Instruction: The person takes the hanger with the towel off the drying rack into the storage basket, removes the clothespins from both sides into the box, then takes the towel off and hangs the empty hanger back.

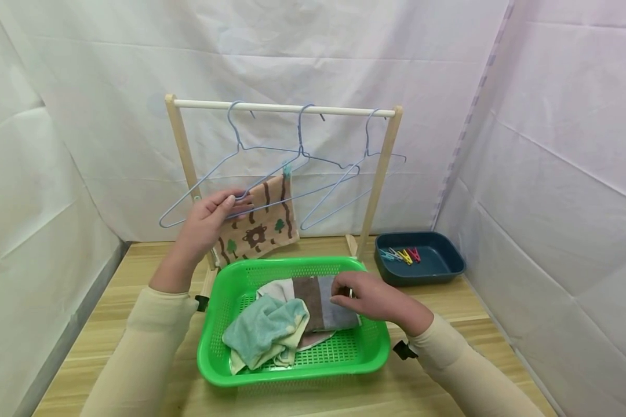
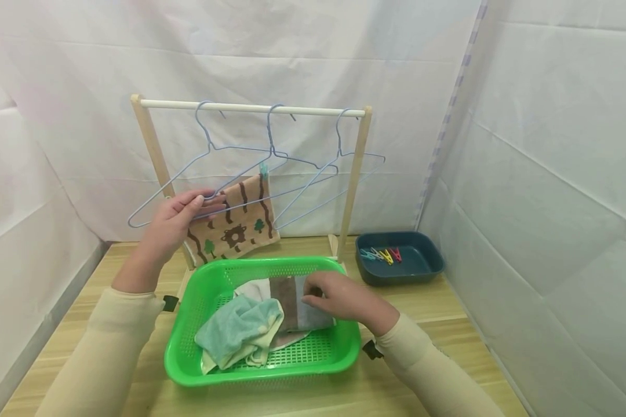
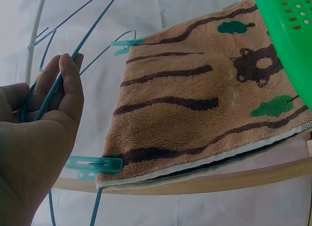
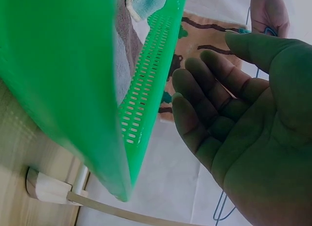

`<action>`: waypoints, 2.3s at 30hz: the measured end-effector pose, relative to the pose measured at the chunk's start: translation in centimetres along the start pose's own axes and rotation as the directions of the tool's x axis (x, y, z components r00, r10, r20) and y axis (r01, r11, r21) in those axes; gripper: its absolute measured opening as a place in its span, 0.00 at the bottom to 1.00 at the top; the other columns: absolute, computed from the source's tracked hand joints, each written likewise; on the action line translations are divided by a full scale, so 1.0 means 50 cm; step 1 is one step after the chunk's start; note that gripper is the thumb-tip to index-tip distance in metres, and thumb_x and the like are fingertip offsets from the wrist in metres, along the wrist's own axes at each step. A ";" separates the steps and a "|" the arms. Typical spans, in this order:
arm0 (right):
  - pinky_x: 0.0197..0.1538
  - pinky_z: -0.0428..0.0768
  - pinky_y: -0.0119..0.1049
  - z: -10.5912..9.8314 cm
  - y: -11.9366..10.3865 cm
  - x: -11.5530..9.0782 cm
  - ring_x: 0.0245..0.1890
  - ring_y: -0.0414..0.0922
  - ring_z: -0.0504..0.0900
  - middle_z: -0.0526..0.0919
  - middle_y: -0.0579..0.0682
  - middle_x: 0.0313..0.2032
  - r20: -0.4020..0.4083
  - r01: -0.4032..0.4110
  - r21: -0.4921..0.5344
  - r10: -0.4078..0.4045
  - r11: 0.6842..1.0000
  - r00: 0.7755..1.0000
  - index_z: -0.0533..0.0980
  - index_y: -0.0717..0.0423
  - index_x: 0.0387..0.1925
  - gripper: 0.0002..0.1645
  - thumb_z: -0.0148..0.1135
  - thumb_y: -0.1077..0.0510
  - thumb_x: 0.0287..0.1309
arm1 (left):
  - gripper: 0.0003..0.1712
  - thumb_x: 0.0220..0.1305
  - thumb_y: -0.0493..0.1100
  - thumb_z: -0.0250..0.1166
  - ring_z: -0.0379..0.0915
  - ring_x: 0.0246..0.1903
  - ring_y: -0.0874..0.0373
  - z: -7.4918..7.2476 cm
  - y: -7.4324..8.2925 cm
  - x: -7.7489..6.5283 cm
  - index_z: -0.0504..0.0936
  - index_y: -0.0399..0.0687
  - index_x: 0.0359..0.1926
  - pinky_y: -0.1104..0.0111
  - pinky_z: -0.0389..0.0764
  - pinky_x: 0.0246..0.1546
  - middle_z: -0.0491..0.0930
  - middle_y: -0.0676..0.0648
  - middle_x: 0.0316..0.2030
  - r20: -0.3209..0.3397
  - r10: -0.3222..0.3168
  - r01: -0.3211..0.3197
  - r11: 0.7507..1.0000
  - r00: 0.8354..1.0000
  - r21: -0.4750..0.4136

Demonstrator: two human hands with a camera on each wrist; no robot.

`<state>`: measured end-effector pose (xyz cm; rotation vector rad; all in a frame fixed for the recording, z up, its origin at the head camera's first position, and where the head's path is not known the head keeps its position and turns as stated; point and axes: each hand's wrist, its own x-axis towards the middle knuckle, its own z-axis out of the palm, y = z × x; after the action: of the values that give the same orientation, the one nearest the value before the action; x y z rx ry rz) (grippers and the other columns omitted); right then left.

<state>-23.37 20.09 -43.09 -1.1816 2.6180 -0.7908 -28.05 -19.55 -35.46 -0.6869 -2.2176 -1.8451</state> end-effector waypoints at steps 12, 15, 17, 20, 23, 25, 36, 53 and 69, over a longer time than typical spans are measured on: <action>0.39 0.82 0.35 0.006 0.001 -0.005 0.34 0.34 0.79 0.81 0.33 0.35 0.010 -0.018 0.007 0.018 1.000 1.000 0.81 0.38 0.41 0.06 0.68 0.51 0.81 | 0.27 0.92 0.45 0.51 0.81 0.68 0.43 0.000 -0.014 -0.001 0.73 0.30 0.76 0.65 0.85 0.64 0.85 0.44 0.66 0.028 0.020 -0.020 1.000 0.999 0.006; 0.38 0.82 0.35 0.007 0.001 -0.006 0.34 0.35 0.79 0.81 0.33 0.35 0.010 -0.024 0.013 0.024 1.000 1.000 0.81 0.38 0.40 0.07 0.68 0.51 0.81 | 0.25 0.91 0.44 0.52 0.81 0.67 0.42 0.001 -0.014 -0.001 0.74 0.30 0.75 0.66 0.85 0.64 0.83 0.38 0.67 0.031 0.022 -0.022 1.000 0.999 0.007; 0.38 0.82 0.35 0.007 0.001 -0.006 0.34 0.35 0.79 0.80 0.33 0.35 0.013 -0.028 0.020 0.027 0.999 1.000 0.80 0.38 0.40 0.07 0.68 0.51 0.81 | 0.25 0.91 0.44 0.53 0.81 0.67 0.41 0.000 -0.016 -0.002 0.75 0.31 0.75 0.65 0.85 0.64 0.81 0.34 0.69 0.031 0.018 -0.018 1.000 0.999 0.018; 0.37 0.81 0.35 0.009 0.001 -0.006 0.33 0.35 0.78 0.80 0.34 0.35 0.018 -0.037 0.031 0.037 0.999 0.999 0.80 0.38 0.40 0.07 0.68 0.52 0.81 | 0.24 0.90 0.44 0.55 0.80 0.68 0.40 -0.002 -0.019 -0.007 0.77 0.34 0.74 0.64 0.84 0.65 0.78 0.32 0.72 0.019 0.001 -0.002 0.999 1.000 0.051; 0.36 0.81 0.34 0.010 0.001 -0.008 0.33 0.35 0.78 0.80 0.35 0.34 0.020 -0.039 0.040 0.038 0.998 0.999 0.80 0.38 0.40 0.07 0.67 0.53 0.81 | 0.23 0.90 0.44 0.55 0.78 0.70 0.42 -0.007 -0.019 -0.016 0.78 0.34 0.73 0.68 0.83 0.66 0.77 0.34 0.73 0.011 -0.027 0.025 0.994 1.000 0.104; 0.36 0.81 0.35 0.011 0.002 -0.009 0.33 0.35 0.77 0.80 0.36 0.34 0.018 -0.036 0.048 0.035 0.998 0.999 0.80 0.40 0.40 0.07 0.67 0.54 0.81 | 0.23 0.90 0.45 0.55 0.76 0.70 0.42 -0.011 -0.017 -0.025 0.79 0.35 0.72 0.72 0.82 0.64 0.78 0.36 0.73 0.007 -0.048 0.046 0.988 0.999 0.145; 0.38 0.80 0.35 0.010 0.004 -0.012 0.34 0.37 0.78 0.80 0.36 0.34 0.005 -0.029 0.053 0.029 0.998 1.000 0.80 0.42 0.40 0.07 0.67 0.53 0.81 | 0.13 0.80 0.27 0.60 0.80 0.54 0.69 -0.059 0.023 -0.082 0.89 0.34 0.56 0.80 0.77 0.52 0.89 0.37 0.53 -0.155 0.386 -0.286 0.851 0.909 0.441; 0.37 0.82 0.35 0.015 0.003 -0.015 0.34 0.36 0.78 0.80 0.35 0.35 0.005 -0.037 0.057 0.037 0.998 0.999 0.80 0.41 0.41 0.06 0.67 0.52 0.81 | 0.24 0.88 0.49 0.58 0.77 0.60 0.69 -0.137 -0.035 -0.078 0.81 0.37 0.70 0.81 0.77 0.59 0.83 0.37 0.63 -0.333 0.071 0.069 0.918 0.940 0.389; 0.36 0.80 0.34 0.020 0.006 -0.019 0.34 0.42 0.80 0.80 0.35 0.35 0.005 -0.049 0.054 0.049 0.997 0.999 0.82 0.42 0.42 0.06 0.67 0.51 0.81 | 0.22 0.90 0.44 0.54 0.86 0.54 0.67 -0.111 -0.039 -0.071 0.82 0.28 0.64 0.74 0.84 0.59 0.87 0.47 0.54 -0.341 0.100 -0.011 0.967 0.935 0.254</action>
<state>-22.59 20.55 -44.16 -1.0992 2.5945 -0.8443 -26.68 -26.00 -37.44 -0.3369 -2.1123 -1.4867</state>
